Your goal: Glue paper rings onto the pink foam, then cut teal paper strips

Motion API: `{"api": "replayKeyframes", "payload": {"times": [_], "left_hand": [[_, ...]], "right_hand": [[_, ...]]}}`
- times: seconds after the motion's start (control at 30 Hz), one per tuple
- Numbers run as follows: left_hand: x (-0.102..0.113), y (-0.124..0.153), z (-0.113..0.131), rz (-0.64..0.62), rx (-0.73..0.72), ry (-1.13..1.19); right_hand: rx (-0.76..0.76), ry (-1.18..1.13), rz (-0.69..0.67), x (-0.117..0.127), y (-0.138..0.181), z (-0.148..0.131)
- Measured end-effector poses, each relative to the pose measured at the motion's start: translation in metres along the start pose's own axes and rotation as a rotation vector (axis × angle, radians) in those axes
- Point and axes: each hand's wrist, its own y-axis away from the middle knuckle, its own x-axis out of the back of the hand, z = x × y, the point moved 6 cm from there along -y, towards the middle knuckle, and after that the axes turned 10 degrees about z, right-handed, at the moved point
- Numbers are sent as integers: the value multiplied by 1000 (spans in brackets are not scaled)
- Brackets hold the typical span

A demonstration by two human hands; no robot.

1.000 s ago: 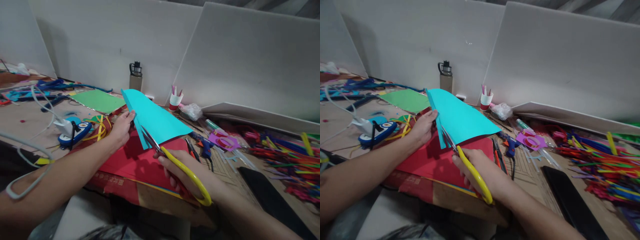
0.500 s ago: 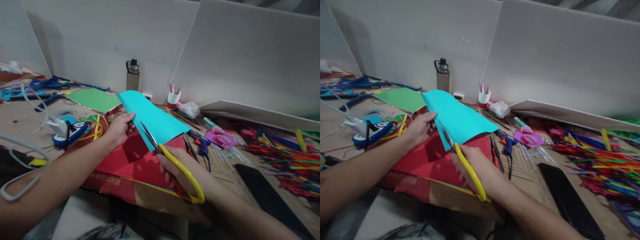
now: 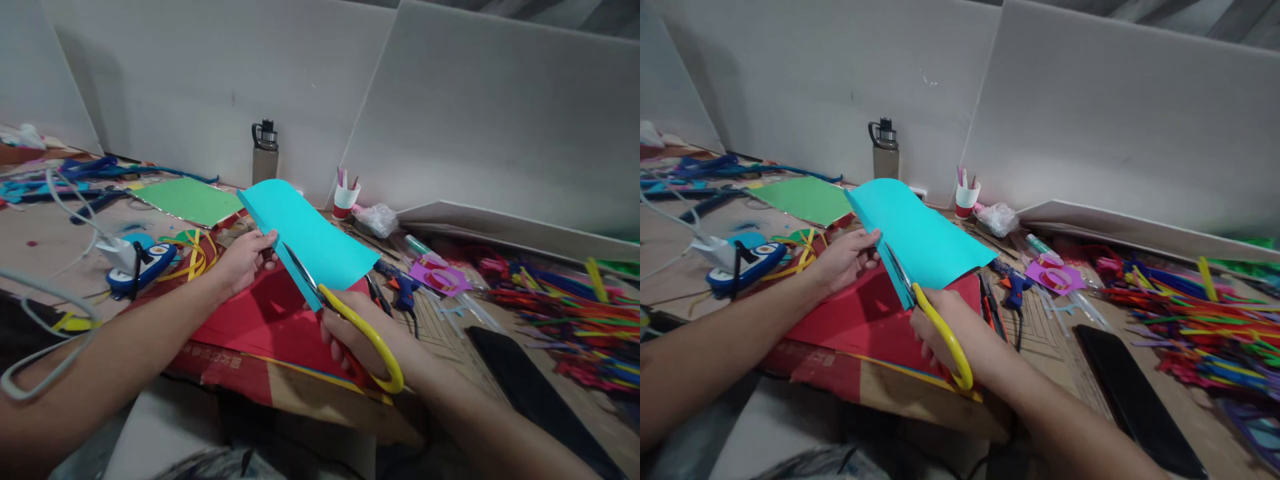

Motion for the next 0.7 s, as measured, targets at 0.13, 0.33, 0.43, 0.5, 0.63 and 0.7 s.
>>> {"api": "replayKeyframes", "payload": {"times": [0.13,0.33,0.43,0.5,0.63,0.7], "left_hand": [[0,0,-1,-1,3,9],[0,-1,0,-15,-29,17],[1,-3,-1,-35,-22,22],[1,-3,-2,-39,-7,29],[1,-5,-4,-32,18,47],[2,-6,-3,-9,7,71]], "right_hand": [[27,23,-26,0,-4,1],[51,66,1,3,-4,-2],[48,62,0,2,-4,-3],[58,49,-3,1,-4,-2],[61,24,4,1,-6,2],[60,15,11,1,-6,2]]}}
